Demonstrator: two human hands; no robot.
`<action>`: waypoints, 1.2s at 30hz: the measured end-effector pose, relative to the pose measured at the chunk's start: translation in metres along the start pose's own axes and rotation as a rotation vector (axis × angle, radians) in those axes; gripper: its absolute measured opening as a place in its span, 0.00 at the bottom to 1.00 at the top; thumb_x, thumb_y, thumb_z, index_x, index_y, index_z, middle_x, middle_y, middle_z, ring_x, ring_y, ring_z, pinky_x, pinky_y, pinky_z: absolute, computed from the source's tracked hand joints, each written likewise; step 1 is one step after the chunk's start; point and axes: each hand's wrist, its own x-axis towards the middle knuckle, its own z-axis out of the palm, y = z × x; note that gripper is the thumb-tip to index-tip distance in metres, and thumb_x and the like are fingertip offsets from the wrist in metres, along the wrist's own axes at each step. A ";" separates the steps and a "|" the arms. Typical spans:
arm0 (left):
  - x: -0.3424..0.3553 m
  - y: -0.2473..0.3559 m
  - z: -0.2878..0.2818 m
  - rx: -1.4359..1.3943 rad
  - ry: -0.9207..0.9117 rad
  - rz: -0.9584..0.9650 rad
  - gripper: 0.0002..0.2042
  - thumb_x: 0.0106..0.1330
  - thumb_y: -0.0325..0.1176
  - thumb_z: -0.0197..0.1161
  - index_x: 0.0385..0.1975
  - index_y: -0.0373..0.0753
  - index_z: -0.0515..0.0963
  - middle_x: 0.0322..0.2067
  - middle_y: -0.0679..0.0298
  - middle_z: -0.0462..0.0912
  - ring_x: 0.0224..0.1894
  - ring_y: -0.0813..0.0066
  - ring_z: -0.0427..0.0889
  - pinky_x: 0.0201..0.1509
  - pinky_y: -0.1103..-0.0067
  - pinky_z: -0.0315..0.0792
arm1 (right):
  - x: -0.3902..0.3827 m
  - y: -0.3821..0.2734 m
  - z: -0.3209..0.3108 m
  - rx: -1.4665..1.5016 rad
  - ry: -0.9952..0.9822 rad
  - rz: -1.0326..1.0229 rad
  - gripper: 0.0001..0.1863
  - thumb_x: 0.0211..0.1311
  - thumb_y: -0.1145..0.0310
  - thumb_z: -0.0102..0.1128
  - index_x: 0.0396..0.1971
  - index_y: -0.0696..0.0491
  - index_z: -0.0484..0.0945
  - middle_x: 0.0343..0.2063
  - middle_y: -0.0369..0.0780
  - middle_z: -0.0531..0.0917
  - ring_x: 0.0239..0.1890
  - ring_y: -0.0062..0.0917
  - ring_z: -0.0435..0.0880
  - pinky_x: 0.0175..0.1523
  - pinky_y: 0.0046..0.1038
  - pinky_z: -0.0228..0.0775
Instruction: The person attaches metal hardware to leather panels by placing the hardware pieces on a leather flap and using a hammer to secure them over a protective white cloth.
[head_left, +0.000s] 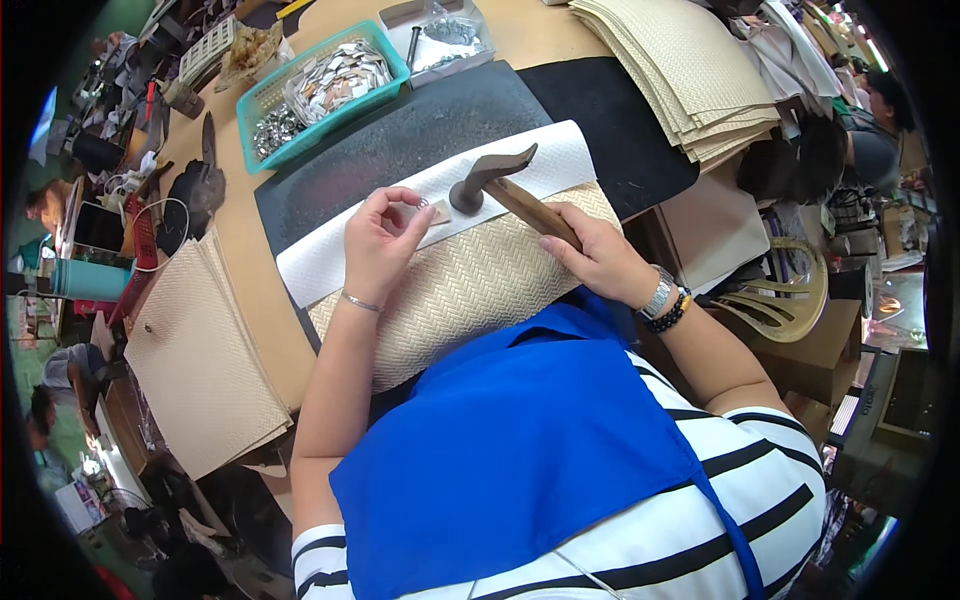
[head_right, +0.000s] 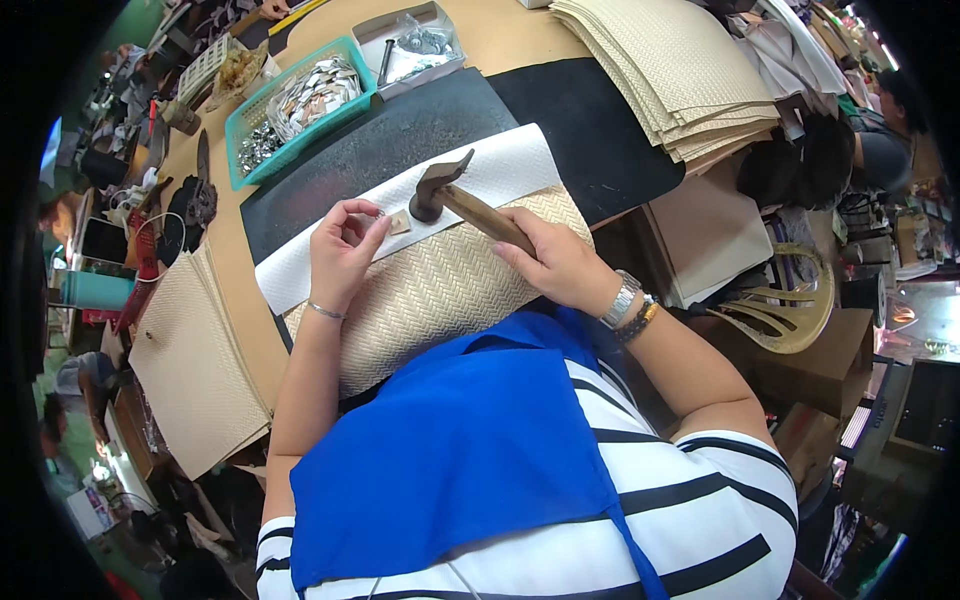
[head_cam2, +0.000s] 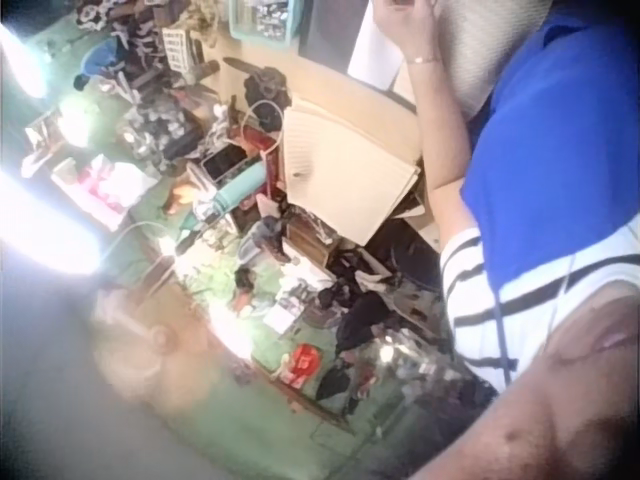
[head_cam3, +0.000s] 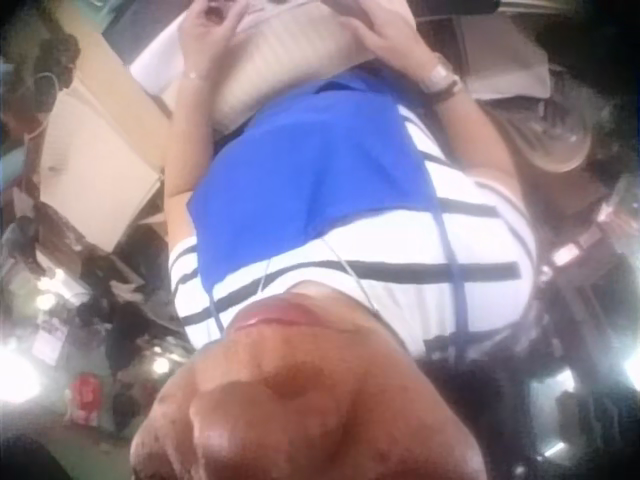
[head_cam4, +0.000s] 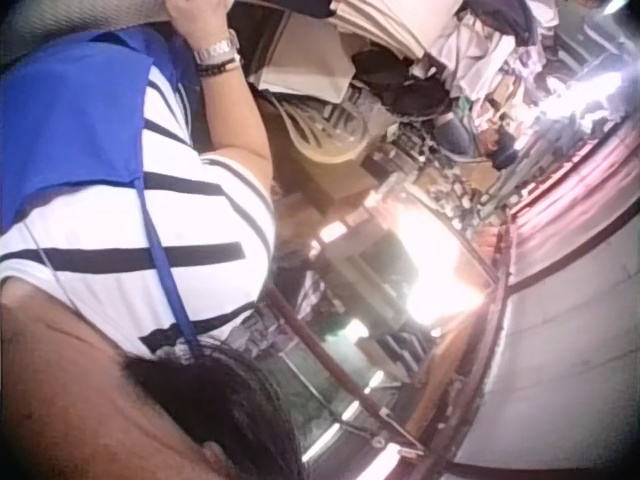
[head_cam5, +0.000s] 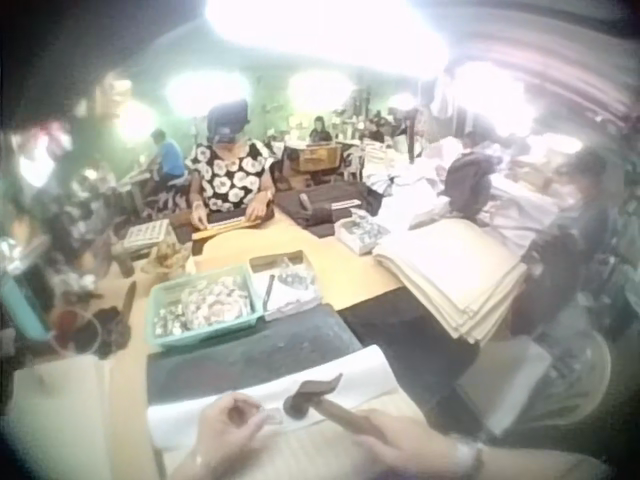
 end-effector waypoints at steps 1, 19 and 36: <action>0.001 -0.001 0.000 -0.081 0.017 -0.007 0.11 0.62 0.35 0.78 0.41 0.40 0.87 0.31 0.71 0.85 0.27 0.87 0.72 0.34 0.85 0.72 | 0.000 0.000 0.000 0.002 0.003 -0.001 0.22 0.77 0.58 0.59 0.62 0.55 0.75 0.31 0.45 0.86 0.32 0.33 0.87 0.42 0.34 0.77; -0.003 0.011 0.004 0.229 -0.035 0.206 0.10 0.61 0.33 0.76 0.40 0.39 0.88 0.35 0.64 0.88 0.33 0.74 0.88 0.40 0.78 0.81 | 0.001 0.013 0.002 0.018 0.025 -0.044 0.23 0.76 0.55 0.59 0.62 0.55 0.75 0.34 0.47 0.86 0.35 0.36 0.87 0.44 0.35 0.77; -0.005 0.019 0.002 0.359 -0.041 0.181 0.07 0.65 0.35 0.74 0.39 0.43 0.91 0.34 0.67 0.87 0.28 0.75 0.83 0.34 0.78 0.77 | 0.002 0.010 -0.001 0.019 -0.010 -0.004 0.23 0.77 0.56 0.59 0.62 0.55 0.75 0.35 0.47 0.87 0.36 0.34 0.87 0.45 0.34 0.77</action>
